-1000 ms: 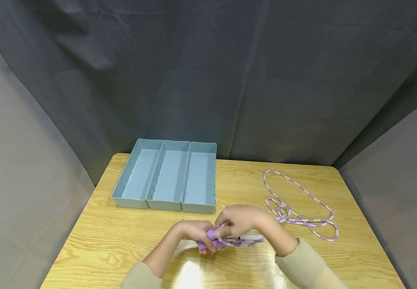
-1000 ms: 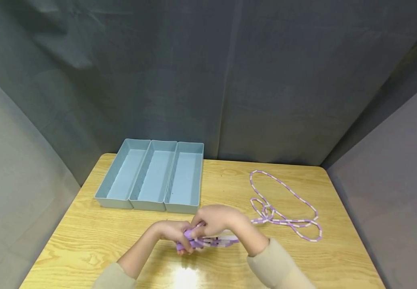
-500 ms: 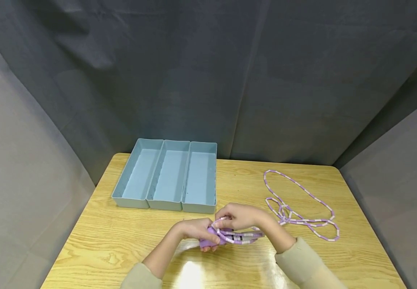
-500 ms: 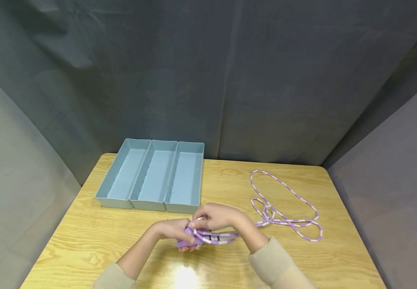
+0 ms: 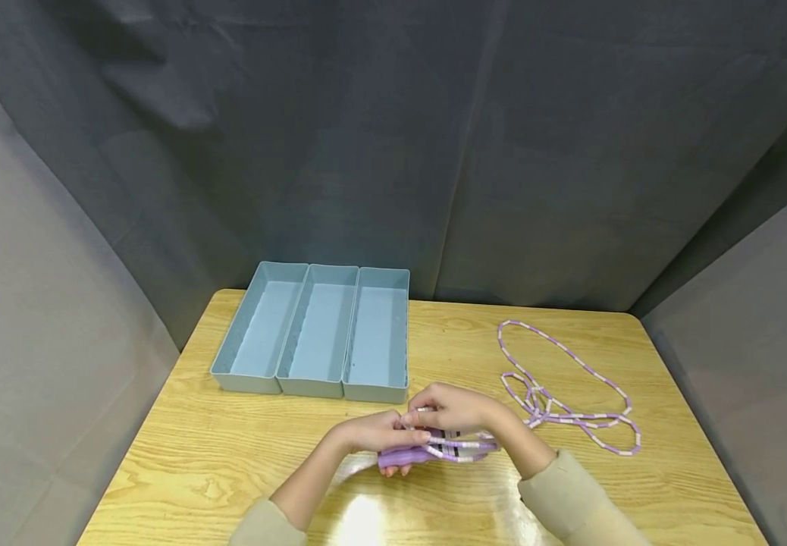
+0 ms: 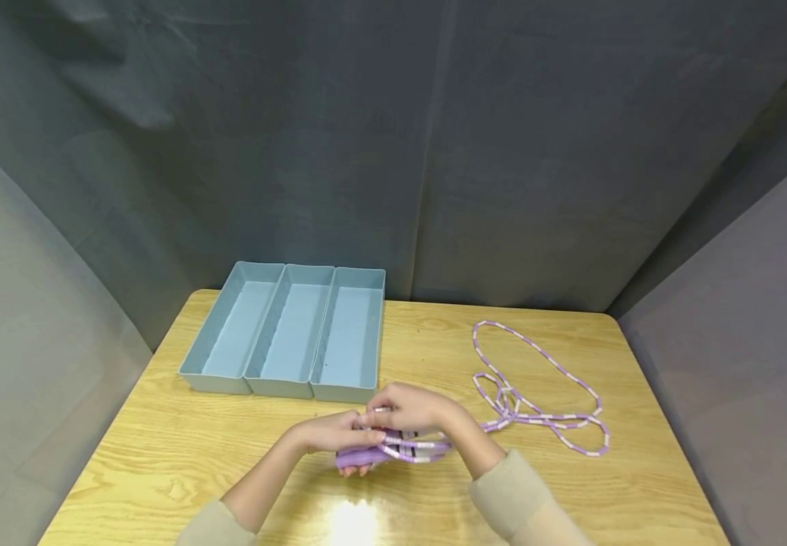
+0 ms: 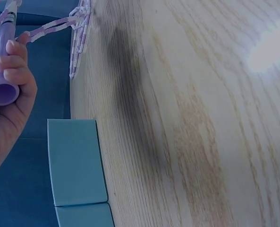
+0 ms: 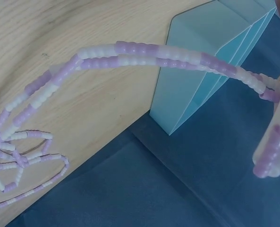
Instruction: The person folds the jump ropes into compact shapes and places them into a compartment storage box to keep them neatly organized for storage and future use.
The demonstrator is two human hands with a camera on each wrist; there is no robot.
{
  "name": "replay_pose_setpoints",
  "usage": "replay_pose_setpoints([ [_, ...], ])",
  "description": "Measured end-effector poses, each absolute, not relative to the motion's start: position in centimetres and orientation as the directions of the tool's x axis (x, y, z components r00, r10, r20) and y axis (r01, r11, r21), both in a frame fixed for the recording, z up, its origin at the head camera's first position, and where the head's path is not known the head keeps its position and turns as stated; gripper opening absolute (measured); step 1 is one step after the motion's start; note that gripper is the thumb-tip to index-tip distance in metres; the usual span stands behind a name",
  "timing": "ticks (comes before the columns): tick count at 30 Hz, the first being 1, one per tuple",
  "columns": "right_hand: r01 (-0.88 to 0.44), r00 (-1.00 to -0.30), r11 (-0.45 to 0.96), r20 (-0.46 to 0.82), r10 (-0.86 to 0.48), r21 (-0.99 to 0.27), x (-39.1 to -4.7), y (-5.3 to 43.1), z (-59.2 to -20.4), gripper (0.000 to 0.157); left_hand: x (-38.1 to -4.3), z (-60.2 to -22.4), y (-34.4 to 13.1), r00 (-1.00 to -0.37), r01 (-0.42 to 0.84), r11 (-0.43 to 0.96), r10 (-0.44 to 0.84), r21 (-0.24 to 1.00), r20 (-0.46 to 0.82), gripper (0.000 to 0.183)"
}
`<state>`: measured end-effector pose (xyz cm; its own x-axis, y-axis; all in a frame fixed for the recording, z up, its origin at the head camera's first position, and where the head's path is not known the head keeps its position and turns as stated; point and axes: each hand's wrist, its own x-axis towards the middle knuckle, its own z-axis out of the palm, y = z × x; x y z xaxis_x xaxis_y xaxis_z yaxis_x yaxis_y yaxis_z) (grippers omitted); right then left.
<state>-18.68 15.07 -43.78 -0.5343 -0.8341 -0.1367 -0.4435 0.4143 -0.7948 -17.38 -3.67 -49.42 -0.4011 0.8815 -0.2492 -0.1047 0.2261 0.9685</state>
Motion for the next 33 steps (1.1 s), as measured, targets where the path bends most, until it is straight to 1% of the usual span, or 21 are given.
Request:
replay_pose_setpoints([
  [12,-0.414,-0.554,0.445,-0.168,-0.815,-0.794,-18.8,15.2,-44.5,0.032,-17.2,-49.5,-3.5,-0.388,-0.179,0.230,0.877,0.957,-0.284,0.041],
  [19,-0.392,-0.577,0.464,-0.181,-0.797,-0.794,-19.2,15.5,-44.6,0.021,-17.2,-49.7,-3.6,-0.388,-0.217,0.239,0.869,0.947,-0.308,0.044],
  [22,-0.331,-0.579,0.440,-0.188,-0.793,-0.835,-19.5,15.9,-45.0,0.022,-17.2,-49.6,-3.7,-0.370,-0.221,0.235,0.878,0.947,-0.304,0.050],
  [27,-0.192,-0.563,0.317,-0.160,-0.811,-0.929,-20.1,17.0,-46.3,0.028,-17.2,-49.4,-3.9,-0.350,-0.224,0.215,0.893,0.951,-0.284,0.053],
  [29,-0.147,-0.554,0.254,-0.134,-0.822,-0.956,-20.3,17.6,-46.9,0.031,-17.2,-49.3,-4.1,-0.356,-0.222,0.205,0.893,0.953,-0.275,0.049],
  [33,-0.098,-0.557,0.187,-0.102,-0.824,-0.978,-20.8,19.0,-48.2,0.031,-17.2,-49.2,-4.3,-0.369,-0.244,0.185,0.890,0.952,-0.267,0.046],
])
